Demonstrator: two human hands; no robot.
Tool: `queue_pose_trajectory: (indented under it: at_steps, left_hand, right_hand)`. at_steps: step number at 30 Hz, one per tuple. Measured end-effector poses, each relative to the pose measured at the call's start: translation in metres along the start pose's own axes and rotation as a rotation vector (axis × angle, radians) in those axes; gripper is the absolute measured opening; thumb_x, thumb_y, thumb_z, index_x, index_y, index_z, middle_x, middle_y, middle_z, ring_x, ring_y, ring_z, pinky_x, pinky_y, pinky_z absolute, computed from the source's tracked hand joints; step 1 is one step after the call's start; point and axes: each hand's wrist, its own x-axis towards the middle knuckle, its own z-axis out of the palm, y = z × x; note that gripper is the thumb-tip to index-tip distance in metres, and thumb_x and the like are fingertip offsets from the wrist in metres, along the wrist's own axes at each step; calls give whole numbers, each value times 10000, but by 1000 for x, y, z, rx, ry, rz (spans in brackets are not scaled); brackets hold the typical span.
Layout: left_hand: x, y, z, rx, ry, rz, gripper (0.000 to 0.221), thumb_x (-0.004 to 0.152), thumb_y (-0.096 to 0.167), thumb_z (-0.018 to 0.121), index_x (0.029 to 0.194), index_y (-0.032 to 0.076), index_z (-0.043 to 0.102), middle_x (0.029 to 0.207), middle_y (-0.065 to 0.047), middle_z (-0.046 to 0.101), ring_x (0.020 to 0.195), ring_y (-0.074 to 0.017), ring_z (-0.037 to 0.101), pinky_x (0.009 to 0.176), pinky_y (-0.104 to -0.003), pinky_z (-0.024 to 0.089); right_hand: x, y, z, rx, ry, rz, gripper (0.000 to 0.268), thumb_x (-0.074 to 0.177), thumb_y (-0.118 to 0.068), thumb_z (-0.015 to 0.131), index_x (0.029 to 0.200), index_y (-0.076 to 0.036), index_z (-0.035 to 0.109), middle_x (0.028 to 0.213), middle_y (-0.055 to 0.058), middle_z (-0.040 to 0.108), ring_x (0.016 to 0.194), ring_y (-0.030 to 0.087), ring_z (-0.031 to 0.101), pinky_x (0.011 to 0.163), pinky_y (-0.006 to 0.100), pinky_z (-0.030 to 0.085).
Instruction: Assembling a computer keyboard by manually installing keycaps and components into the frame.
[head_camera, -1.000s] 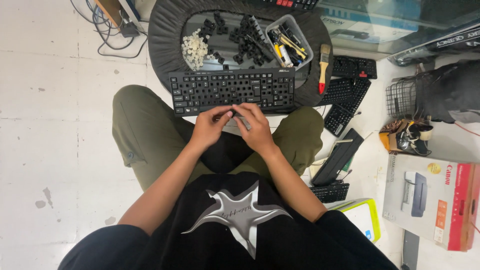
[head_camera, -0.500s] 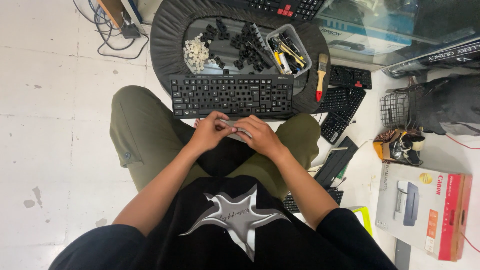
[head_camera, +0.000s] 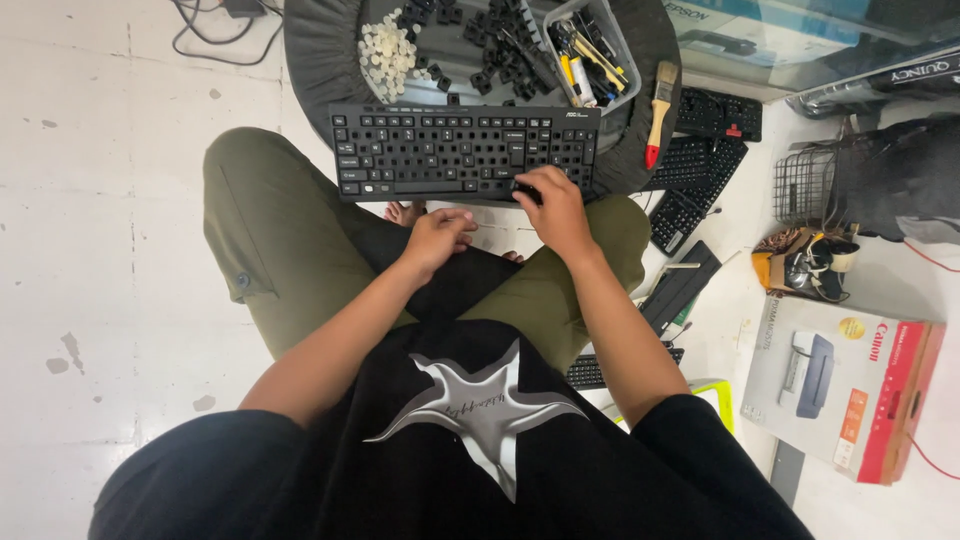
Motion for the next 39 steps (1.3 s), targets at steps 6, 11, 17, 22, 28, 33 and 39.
queue_pose_trajectory:
  at_steps: [6,11,17,22,28,33,39]
  left_hand:
    - [25,-5,15,-274,17,-91,630,1001,385,703,1388,-83,535,1263,-237,693,1012,-237,698,891,-336,608]
    - [10,21,13,-298,57,-175,731,963,446,741,1408,-86,509,1284,-185,700,976,-185,666,886,-304,580]
    - [23,19,22,-209,67,-193,681,929,498,756,1290,-62,618,1223,-151,736,928,-171,674,794,-282,581]
    - [24,24,23,-164,119,-215,621,886,494,785,1208,-24,673,1134,-112,771,865,-159,703,733,-262,596]
    - [34,13,29,-139,168,-187,571,891,464,781,1174,-25,697,1094,-120,772,844,-170,699,717,-264,591]
    - [19,23,27,-133,175,-183,541,888,484,773,1134,5,724,1067,-94,777,840,-152,708,723,-247,605]
    - [21,19,29,-124,166,-141,556,881,475,778,1137,-14,715,1063,-96,769,805,-136,686,707,-249,595]
  right_hand:
    - [12,8,15,-48,-41,-61,220,868,-21,825,1080,-40,768,984,118,702,973,335,705,854,418,585]
    - [9,-5,20,-11,-77,-8,212,894,-16,792,1098,-39,737,998,86,688,994,296,711,853,377,601]
    - [12,-5,18,19,-42,56,195,907,-24,789,1094,-24,735,1001,113,688,988,311,712,820,380,613]
    - [15,-3,16,42,-17,92,181,909,-20,783,1084,-14,736,997,124,689,960,318,718,791,388,621]
    - [14,9,19,59,20,112,202,874,-27,812,1067,-38,751,1003,123,694,886,341,711,716,411,616]
    - [7,12,20,87,42,130,196,864,-17,816,1047,-64,766,1003,96,704,756,279,677,649,378,582]
    - [7,14,23,109,3,106,208,830,-3,844,1019,-64,780,977,91,719,781,306,710,641,355,589]
